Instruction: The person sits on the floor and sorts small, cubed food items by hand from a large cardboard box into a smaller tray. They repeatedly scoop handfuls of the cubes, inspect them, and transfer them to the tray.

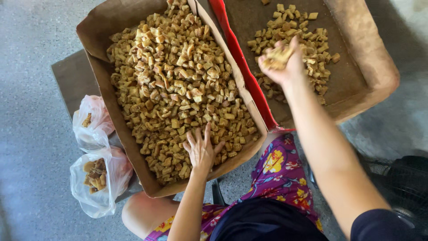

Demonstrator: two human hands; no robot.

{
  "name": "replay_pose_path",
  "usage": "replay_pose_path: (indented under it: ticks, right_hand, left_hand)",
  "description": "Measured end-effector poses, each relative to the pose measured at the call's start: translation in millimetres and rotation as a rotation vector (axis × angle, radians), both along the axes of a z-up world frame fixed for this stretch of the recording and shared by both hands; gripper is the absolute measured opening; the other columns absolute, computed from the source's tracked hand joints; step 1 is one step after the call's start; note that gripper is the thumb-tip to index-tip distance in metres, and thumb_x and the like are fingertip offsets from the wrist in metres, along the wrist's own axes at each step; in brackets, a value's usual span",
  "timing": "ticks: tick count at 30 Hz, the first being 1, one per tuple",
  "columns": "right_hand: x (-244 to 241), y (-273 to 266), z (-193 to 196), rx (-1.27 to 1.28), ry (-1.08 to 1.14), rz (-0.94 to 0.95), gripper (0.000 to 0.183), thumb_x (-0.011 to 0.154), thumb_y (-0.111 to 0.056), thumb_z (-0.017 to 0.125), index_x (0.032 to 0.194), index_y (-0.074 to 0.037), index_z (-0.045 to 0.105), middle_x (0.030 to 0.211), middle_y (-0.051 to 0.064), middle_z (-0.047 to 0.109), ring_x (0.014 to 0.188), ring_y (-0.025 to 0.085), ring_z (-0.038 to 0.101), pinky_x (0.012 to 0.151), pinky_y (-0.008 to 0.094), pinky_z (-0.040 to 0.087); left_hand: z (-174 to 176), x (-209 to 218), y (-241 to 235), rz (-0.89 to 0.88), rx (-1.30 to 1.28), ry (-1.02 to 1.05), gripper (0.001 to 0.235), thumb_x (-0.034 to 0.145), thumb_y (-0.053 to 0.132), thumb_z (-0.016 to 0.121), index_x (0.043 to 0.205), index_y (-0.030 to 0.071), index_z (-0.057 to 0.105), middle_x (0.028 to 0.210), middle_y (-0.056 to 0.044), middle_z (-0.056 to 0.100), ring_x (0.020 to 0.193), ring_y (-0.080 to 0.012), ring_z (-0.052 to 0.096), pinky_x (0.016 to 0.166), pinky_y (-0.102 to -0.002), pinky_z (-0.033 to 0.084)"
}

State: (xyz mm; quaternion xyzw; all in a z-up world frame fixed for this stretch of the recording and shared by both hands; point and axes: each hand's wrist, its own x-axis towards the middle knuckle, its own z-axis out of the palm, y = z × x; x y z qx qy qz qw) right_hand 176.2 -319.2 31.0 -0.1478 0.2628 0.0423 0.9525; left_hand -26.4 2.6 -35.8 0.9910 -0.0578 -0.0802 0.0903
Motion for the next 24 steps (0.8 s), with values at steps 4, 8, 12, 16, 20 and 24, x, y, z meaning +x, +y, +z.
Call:
replay_pose_path:
  ticks: [4, 8, 12, 16, 20, 24]
  right_hand:
    - [22, -32, 36, -0.49, 0.252, -0.06, 0.051, 0.097, -0.064, 0.045, 0.112, -0.015, 0.048, 0.1, 0.014, 0.062, 0.103, 0.033, 0.059, 0.11, 0.067, 0.041]
    - [4, -17, 39, -0.417, -0.062, -0.034, 0.038, 0.105, -0.04, 0.064, 0.122, -0.009, 0.052, 0.106, 0.014, 0.066, 0.103, 0.033, 0.069, 0.105, 0.059, 0.057]
    - [-51, 60, 11, -0.223, -0.512, 0.239, 0.017, 0.106, -0.022, 0.07, 0.112, -0.01, 0.06, 0.101, 0.01, 0.068, 0.091, 0.024, 0.068, 0.086, 0.042, 0.062]
    - [-100, 134, -34, -0.024, -0.285, 0.346, 0.017, 0.099, -0.021, 0.07, 0.111, -0.011, 0.064, 0.1, 0.007, 0.069, 0.092, 0.02, 0.067, 0.088, 0.037, 0.059]
    - [-129, 165, -74, 0.047, -0.144, 0.322, 0.023, 0.097, -0.026, 0.068, 0.114, -0.011, 0.064, 0.104, 0.007, 0.07, 0.093, 0.021, 0.066, 0.09, 0.041, 0.057]
    - [-136, 159, -76, -0.007, -0.137, 0.452, 0.033, 0.095, -0.038, 0.062, 0.117, -0.014, 0.064, 0.11, 0.008, 0.071, 0.104, 0.024, 0.066, 0.095, 0.047, 0.055]
  left_hand:
    - [12, 8, -5, -0.031, 0.075, 0.054, 0.108, 0.075, 0.076, 0.067, 0.159, 0.026, 0.02, 0.145, -0.02, 0.046, 0.132, -0.0499, 0.037, 0.094, -0.071, 0.038]
    - [19, 21, -18, -0.002, 0.119, 0.23, 0.114, 0.076, 0.079, 0.064, 0.16, 0.02, 0.015, 0.147, -0.022, 0.044, 0.134, -0.0459, 0.04, 0.098, -0.068, 0.04]
    - [23, 4, -33, 0.043, 0.215, 0.243, 0.097, 0.086, 0.069, 0.065, 0.156, 0.013, 0.029, 0.141, -0.017, 0.053, 0.132, -0.0442, 0.048, 0.097, -0.062, 0.048]
    - [12, -1, -1, 0.152, 0.025, 0.322, 0.075, 0.09, 0.055, 0.069, 0.144, 0.012, 0.041, 0.144, -0.02, 0.049, 0.119, -0.0426, 0.056, 0.087, -0.05, 0.057]
    - [-5, -14, 27, 0.17, -0.34, -0.02, 0.059, 0.084, 0.034, 0.077, 0.135, 0.009, 0.057, 0.129, -0.018, 0.063, 0.105, -0.0357, 0.066, 0.081, -0.042, 0.057]
    - [33, 10, 23, 0.578, -0.845, 0.476, 0.048, 0.093, 0.033, 0.068, 0.136, 0.013, 0.061, 0.103, -0.018, 0.08, 0.08, -0.0269, 0.074, 0.064, -0.034, 0.056]
